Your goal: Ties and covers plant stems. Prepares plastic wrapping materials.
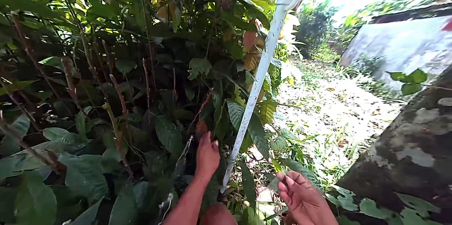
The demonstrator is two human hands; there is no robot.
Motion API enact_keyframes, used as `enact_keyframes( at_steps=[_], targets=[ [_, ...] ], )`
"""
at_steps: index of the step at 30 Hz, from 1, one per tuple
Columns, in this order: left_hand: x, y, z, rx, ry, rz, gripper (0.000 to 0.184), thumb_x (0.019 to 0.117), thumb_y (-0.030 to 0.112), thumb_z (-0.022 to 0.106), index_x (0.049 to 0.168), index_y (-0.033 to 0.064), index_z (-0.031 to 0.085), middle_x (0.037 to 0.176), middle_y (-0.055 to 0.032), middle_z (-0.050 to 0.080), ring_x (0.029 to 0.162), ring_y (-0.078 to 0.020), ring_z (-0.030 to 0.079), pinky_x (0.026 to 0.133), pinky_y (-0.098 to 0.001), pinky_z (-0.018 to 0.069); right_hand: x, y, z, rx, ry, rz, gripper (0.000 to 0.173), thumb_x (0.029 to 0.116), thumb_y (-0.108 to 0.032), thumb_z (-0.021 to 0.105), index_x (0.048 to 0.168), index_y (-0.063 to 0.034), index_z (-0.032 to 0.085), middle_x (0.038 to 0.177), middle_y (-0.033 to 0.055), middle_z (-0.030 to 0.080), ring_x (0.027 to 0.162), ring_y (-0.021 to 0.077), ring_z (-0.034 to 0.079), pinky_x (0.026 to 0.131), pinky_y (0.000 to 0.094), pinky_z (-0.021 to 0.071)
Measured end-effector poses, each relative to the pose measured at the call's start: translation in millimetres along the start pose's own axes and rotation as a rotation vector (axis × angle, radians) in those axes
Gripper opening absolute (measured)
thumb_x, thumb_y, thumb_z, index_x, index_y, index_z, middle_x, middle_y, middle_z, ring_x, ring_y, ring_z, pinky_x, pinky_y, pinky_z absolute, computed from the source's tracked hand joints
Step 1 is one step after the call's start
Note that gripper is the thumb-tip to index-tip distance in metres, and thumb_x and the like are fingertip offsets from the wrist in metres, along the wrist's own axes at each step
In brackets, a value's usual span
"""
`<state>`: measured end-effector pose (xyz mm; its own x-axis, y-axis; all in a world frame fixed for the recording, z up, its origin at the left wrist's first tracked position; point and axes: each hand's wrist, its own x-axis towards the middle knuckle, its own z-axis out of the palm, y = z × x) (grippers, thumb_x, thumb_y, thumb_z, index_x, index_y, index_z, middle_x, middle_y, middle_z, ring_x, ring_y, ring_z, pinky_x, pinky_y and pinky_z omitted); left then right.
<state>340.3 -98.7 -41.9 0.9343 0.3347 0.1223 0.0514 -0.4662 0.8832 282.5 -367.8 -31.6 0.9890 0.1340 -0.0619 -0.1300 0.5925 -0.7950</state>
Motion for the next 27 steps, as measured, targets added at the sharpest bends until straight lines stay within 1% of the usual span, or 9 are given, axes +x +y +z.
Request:
enact_keyframes(
  at_steps=[3,5,10,13,16,19,22,25,27],
  targets=[
    [65,-18,23,-0.143,-0.005,-0.085,0.068,0.1021,0.023,0.062,0.159,0.0042,0.030,0.151,-0.0208,0.049,0.123,-0.0331,0.063,0.098,-0.0499,0.0564,7,9,7,-0.016,-0.057,0.009,0.023,0.1027,0.003,0.047,0.098,-0.0065,0.067,0.090,0.0109,0.074,0.074,0.0157,0.073,0.069,0.0277,0.0632],
    [76,-21,30,-0.162,-0.014,-0.088,0.066,0.1003,0.024,0.065,0.155,0.0029,0.035,0.144,-0.0232,0.055,0.119,-0.0343,0.065,0.098,-0.0509,0.0553,18,21,11,-0.018,-0.087,0.007,0.019,0.1013,0.000,0.052,0.098,-0.0061,0.070,0.087,0.0109,0.074,0.072,0.0150,0.073,0.068,0.0277,0.0632],
    [42,-45,18,-0.237,0.074,0.007,0.038,0.1069,0.022,0.053,0.136,-0.0019,0.053,0.117,-0.0174,0.070,0.096,-0.0257,0.074,0.086,-0.0445,0.0626,49,48,29,-0.146,-0.131,0.033,0.015,0.1019,-0.001,0.052,0.105,-0.0033,0.067,0.087,0.0096,0.073,0.071,0.0149,0.071,0.067,0.0291,0.0625],
    [0,-75,10,-0.283,0.055,0.137,0.027,0.1050,0.016,0.056,0.122,-0.0033,0.064,0.112,-0.0135,0.072,0.093,-0.0195,0.074,0.084,-0.0374,0.0630,62,59,38,-0.343,-0.125,0.057,0.014,0.1039,-0.001,0.051,0.111,0.0019,0.063,0.089,0.0080,0.071,0.075,0.0150,0.071,0.071,0.0312,0.0625],
    [-21,-96,16,-0.166,-0.085,0.314,0.020,0.0982,0.014,0.065,0.110,0.0011,0.074,0.112,-0.0111,0.073,0.098,-0.0164,0.072,0.090,-0.0351,0.0601,78,70,36,-0.577,-0.154,0.018,0.018,0.1040,-0.005,0.055,0.115,0.0057,0.064,0.091,0.0088,0.071,0.076,0.0153,0.071,0.072,0.0317,0.0628],
    [-18,-85,23,-0.052,-0.268,0.332,0.021,0.0979,0.018,0.067,0.112,0.0043,0.075,0.113,-0.0105,0.072,0.101,-0.0164,0.070,0.094,-0.0349,0.0569,89,79,35,-0.845,-0.145,-0.023,0.021,0.1049,-0.010,0.057,0.116,0.0048,0.066,0.099,0.0105,0.073,0.083,0.0154,0.074,0.077,0.0313,0.0637],
    [-5,-70,25,-0.159,-0.450,0.188,0.029,0.1001,0.011,0.063,0.126,-0.0005,0.065,0.121,-0.0122,0.070,0.106,-0.0164,0.071,0.098,-0.0336,0.0574,94,83,27,-1.127,-0.208,-0.137,0.023,0.1034,-0.008,0.056,0.121,0.0031,0.067,0.109,0.0114,0.073,0.089,0.0129,0.074,0.084,0.0303,0.0631],
    [3,-67,26,-0.315,-0.528,0.046,0.030,0.1070,0.008,0.048,0.135,-0.0018,0.054,0.118,-0.0126,0.070,0.099,-0.0182,0.073,0.091,-0.0361,0.0612,98,88,17,-1.336,-0.340,-0.327,0.025,0.0999,-0.006,0.059,0.121,0.0027,0.070,0.114,0.0138,0.073,0.105,0.0176,0.071,0.098,0.0340,0.0567],
    [5,-68,27,-0.368,-0.557,-0.008,0.030,0.1084,0.012,0.048,0.135,-0.0020,0.052,0.115,-0.0132,0.070,0.096,-0.0193,0.074,0.088,-0.0369,0.0622,100,90,13,-1.404,-0.413,-0.441,0.024,0.0980,-0.003,0.058,0.115,0.0001,0.073,0.113,0.0137,0.074,0.107,0.0199,0.071,0.100,0.0356,0.0555]
  ],
)
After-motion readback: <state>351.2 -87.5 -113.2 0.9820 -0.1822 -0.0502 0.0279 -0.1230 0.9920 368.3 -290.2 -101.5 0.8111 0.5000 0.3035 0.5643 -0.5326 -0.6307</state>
